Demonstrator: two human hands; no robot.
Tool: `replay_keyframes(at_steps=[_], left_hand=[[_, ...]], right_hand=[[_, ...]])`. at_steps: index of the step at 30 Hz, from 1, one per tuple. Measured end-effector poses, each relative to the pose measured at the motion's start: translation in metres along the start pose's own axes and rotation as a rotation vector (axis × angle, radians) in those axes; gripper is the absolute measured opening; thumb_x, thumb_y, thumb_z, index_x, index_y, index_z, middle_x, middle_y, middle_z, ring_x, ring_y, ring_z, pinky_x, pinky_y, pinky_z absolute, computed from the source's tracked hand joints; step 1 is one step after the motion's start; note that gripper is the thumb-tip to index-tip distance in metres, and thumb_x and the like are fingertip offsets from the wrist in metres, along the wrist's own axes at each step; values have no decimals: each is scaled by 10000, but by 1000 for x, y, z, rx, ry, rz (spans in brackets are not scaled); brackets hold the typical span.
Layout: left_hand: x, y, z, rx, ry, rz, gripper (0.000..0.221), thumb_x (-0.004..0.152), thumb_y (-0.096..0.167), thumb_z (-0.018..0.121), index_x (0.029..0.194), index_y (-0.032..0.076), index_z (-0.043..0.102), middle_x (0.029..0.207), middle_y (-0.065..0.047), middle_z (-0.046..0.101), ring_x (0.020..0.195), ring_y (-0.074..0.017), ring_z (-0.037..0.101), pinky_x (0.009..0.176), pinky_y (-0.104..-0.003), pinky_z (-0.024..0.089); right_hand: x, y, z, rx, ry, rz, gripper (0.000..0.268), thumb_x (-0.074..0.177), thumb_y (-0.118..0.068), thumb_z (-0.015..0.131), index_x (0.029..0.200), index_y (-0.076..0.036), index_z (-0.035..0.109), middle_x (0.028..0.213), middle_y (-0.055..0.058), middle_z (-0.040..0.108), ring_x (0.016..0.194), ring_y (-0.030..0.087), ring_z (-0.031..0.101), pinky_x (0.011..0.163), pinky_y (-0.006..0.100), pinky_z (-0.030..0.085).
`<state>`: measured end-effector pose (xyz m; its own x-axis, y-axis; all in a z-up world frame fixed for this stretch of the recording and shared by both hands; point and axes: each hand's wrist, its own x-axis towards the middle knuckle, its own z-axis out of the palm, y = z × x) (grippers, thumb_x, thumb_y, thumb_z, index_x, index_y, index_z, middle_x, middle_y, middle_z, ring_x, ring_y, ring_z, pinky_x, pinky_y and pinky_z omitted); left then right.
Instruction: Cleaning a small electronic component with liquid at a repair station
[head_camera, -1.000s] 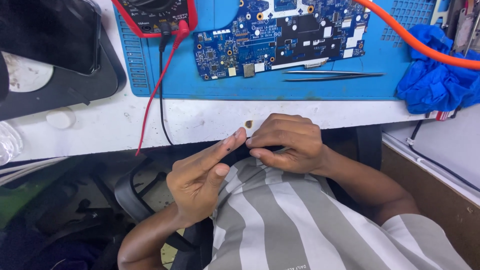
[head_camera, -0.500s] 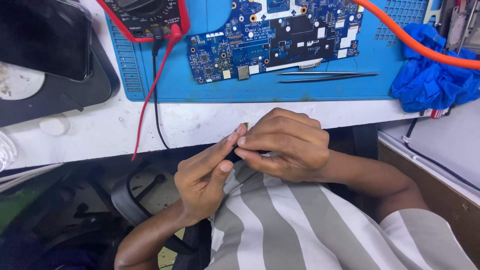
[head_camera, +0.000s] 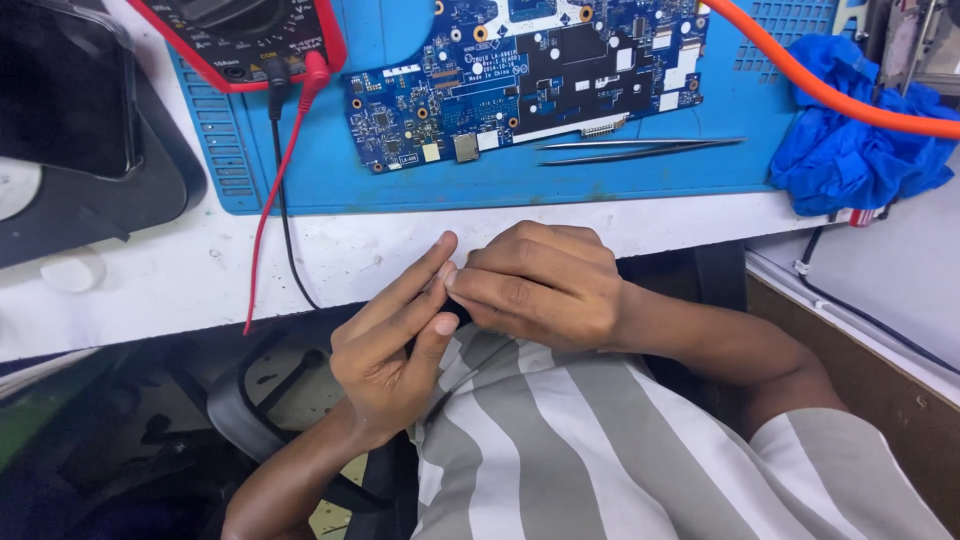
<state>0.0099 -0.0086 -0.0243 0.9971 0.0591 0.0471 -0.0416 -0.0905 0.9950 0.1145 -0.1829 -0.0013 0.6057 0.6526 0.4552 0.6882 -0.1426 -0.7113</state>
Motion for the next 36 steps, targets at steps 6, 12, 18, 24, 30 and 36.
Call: replay_keyframes(at_steps=[6,12,18,24,30,36], left_hand=[[15,-4,-1,48,22,105,192,991,9,652,1133,-118,678,1257,-319,662,1215,-447,707,1097,-470,633],[22,-3,-3,56,30,124,136,977,12,650,1042,-95,703,1175,-303,696,1127,-426,745,1013,-468,669],[25,-1,-5,106,2,120,161,976,31,633,992,-104,718,1145,-281,709,1096,-419,752,980,-458,671],[25,2,-5,111,-23,99,158,983,39,617,986,-88,711,1152,-278,712,1104,-399,751,991,-439,653],[25,6,-9,78,10,-2,128,958,87,681,989,-28,730,1128,-246,735,1046,-327,777,936,-368,660],[28,16,-10,39,15,-100,97,927,61,711,949,-33,724,1099,-238,740,1046,-325,771,954,-373,645]], right_hand=[[-1,5,1,-47,-22,-20,141,1034,-18,653,1117,82,707,949,188,717,776,272,715,681,328,621],[-3,10,0,-22,-83,-72,152,1053,-10,599,1119,86,696,972,199,706,786,279,737,694,347,631],[-3,16,0,10,-123,-105,160,1055,-13,591,1124,102,679,971,192,707,804,280,726,727,359,650],[-11,20,1,-33,-106,-144,185,1066,-85,600,1098,76,683,947,181,694,761,278,718,694,365,641],[-13,22,3,-13,-85,-166,165,1055,-68,622,1103,73,693,934,172,689,758,264,717,704,355,642],[-12,20,1,-21,-108,-172,202,1078,-80,575,1127,74,696,965,167,700,776,256,730,724,353,636]])
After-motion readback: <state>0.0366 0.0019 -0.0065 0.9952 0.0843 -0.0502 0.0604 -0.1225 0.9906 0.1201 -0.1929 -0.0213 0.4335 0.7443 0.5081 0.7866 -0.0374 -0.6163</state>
